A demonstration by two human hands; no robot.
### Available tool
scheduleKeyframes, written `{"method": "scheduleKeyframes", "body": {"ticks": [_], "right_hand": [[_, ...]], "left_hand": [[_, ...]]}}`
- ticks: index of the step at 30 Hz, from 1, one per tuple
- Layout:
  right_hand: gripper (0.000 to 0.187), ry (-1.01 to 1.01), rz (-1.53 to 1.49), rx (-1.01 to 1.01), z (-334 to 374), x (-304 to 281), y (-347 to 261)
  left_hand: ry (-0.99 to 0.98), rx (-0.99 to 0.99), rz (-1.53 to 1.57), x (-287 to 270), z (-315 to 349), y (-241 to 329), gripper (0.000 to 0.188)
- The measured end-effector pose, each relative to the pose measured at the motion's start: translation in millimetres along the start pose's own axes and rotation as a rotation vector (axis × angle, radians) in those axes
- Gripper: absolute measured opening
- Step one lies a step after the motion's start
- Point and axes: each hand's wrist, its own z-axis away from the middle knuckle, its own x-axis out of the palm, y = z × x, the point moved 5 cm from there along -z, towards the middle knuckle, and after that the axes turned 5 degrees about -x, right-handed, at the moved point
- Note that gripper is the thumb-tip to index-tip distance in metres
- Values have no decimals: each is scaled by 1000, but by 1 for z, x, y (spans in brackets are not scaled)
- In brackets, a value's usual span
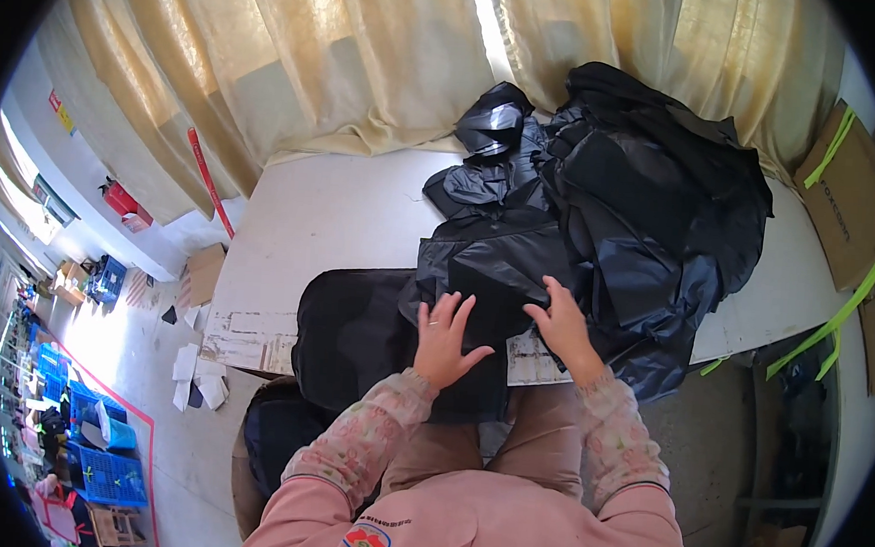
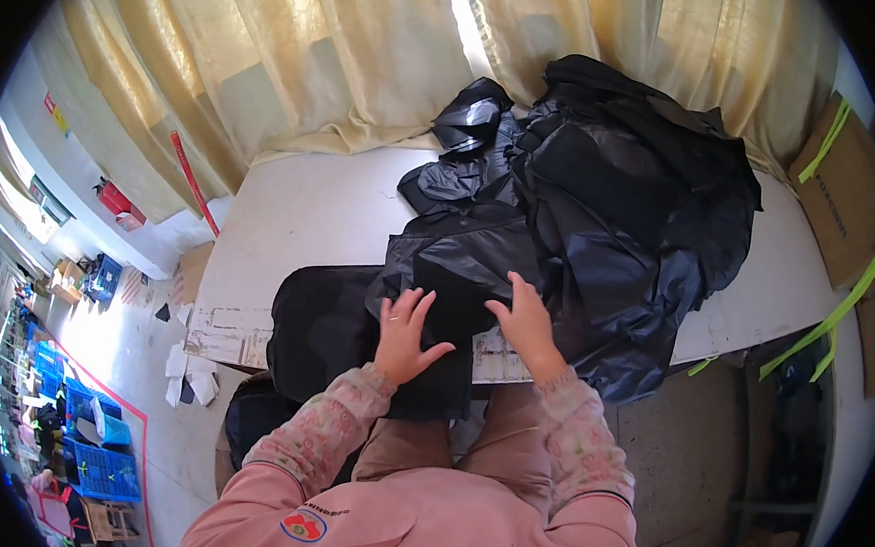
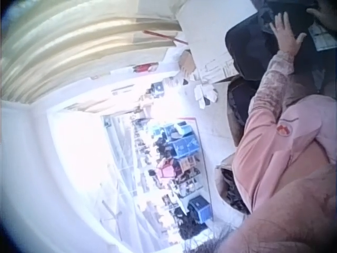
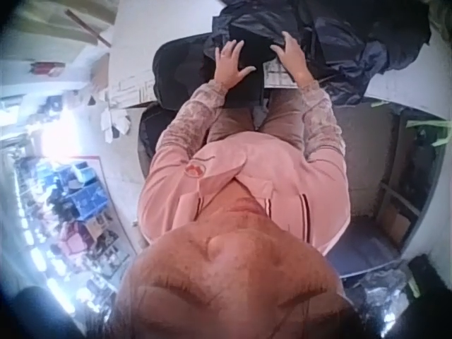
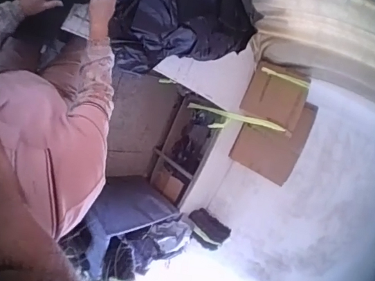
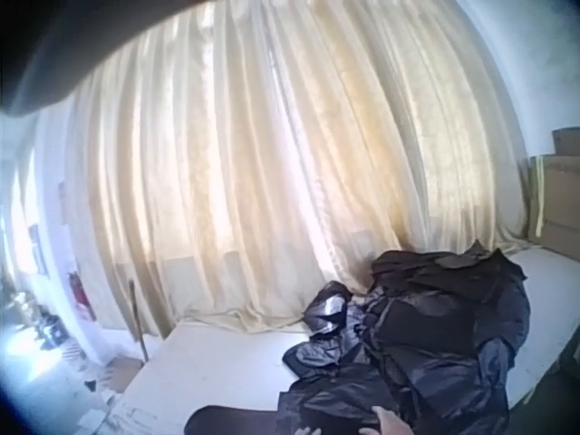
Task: Inspecting and sorting black fabric parts for manufacturing.
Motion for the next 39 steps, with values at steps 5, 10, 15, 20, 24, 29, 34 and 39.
{"method": "scheduleKeyframes", "body": {"ticks": [5, 10, 15, 20, 24, 29, 34, 39], "right_hand": [[30, -238, -340, 203, -13, 49, 3], [16, -121, -721, -12, -53, -3, -72], [8, 264, -654, -236, -94, -65, -68], [27, 385, -168, -239, -113, -107, -78], [58, 509, 67, -290, -95, -112, -129], [52, 186, -713, -167, -56, -52, -175], [20, -11, -1257, 149, -51, -41, -152], [12, 422, -913, -89, -71, -132, -143]], "left_hand": [[-257, -145, -10, 43, 2, -17, 93], [-50, -250, 750, 8, -37, -44, 39], [83, -461, 1229, -69, -96, -62, 30], [178, -140, 1804, -141, -135, -35, 36], [152, -176, 1884, -161, -131, -7, 35], [119, -209, 1838, -138, -112, 23, 33], [174, -306, 1749, -129, -94, 3, 28], [-279, -705, 1803, -120, -72, -20, 42]]}}
